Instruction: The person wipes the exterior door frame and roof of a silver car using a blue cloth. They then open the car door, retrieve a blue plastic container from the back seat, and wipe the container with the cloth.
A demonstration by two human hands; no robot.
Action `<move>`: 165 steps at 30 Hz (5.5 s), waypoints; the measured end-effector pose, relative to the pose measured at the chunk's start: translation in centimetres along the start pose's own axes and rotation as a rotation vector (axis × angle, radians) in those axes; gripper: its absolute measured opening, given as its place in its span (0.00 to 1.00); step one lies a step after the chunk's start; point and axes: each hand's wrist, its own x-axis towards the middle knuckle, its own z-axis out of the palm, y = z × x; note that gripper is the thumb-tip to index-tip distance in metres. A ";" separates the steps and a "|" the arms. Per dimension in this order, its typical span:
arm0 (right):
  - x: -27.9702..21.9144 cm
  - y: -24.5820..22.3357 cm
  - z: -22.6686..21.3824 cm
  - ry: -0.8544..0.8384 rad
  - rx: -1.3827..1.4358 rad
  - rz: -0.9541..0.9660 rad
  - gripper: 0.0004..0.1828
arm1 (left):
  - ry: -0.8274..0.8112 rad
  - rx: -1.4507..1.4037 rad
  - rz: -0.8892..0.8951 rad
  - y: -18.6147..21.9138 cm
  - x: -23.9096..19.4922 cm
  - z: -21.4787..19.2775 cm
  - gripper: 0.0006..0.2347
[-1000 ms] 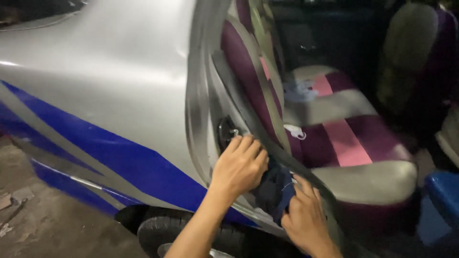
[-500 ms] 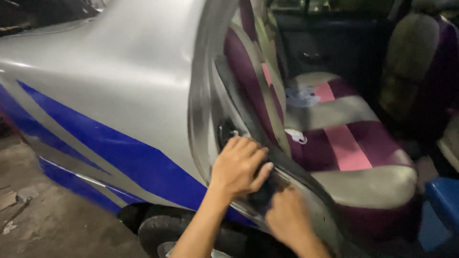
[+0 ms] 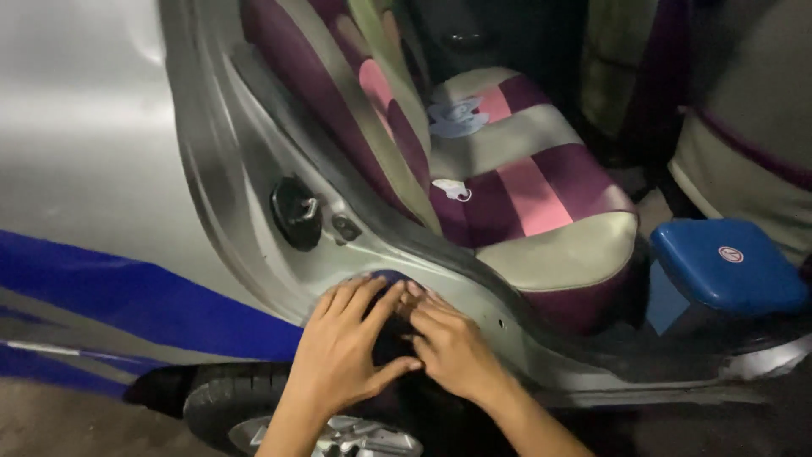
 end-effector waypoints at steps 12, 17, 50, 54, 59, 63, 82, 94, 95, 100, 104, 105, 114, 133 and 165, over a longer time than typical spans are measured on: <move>-0.6 1.9 -1.5 0.094 0.038 0.210 0.14 | 0.055 0.298 -0.028 1.6 1.6 2.6 0.22; -0.1 1.1 -1.2 0.016 0.108 0.185 0.22 | 0.087 0.483 -0.106 1.6 2.7 4.2 0.02; -23.1 24.9 -20.1 1.345 0.471 1.671 0.29 | -0.003 -0.388 -0.145 18.0 25.8 38.1 0.12; -21.3 27.1 -22.1 1.502 0.665 1.751 0.36 | -0.110 -0.247 -0.123 18.0 26.4 38.0 0.17; -21.7 32.3 -21.7 1.669 0.708 1.708 0.46 | 0.114 -0.262 -0.047 17.9 26.0 37.8 0.16; -20.4 32.4 -22.5 1.696 0.675 1.655 0.45 | 0.183 -0.214 0.007 17.8 26.0 38.0 0.16; -23.1 36.0 -20.5 1.972 0.509 1.507 0.31 | 0.277 -0.260 0.085 17.8 25.8 38.0 0.15; -15.4 27.8 -25.3 1.938 0.536 1.134 0.23 | 0.303 -0.432 0.094 17.2 25.8 37.3 0.13; -14.5 26.9 -25.9 1.895 0.503 1.075 0.21 | 0.282 -0.496 0.082 17.1 25.7 37.0 0.13; -11.7 23.8 -27.8 1.799 0.399 0.854 0.29 | 0.125 -0.769 -0.046 15.7 25.8 37.4 0.13; -8.0 18.2 -29.9 1.599 0.444 0.804 0.26 | 0.032 -1.192 -0.329 14.9 25.8 36.6 0.13; -7.5 17.0 -30.0 1.580 0.454 0.807 0.26 | 0.046 -1.187 -0.344 14.6 25.1 34.8 0.13; -4.6 13.1 -24.3 1.257 0.644 0.864 0.20 | 0.711 -0.974 -0.431 7.7 21.1 12.4 0.20; -0.1 5.2 -19.8 0.260 -0.846 0.373 0.63 | 0.407 -1.167 -0.377 2.6 17.0 12.5 0.23; -4.1 12.0 -16.6 0.665 0.345 0.660 0.49 | 0.391 -1.058 -0.665 2.6 15.5 8.2 0.25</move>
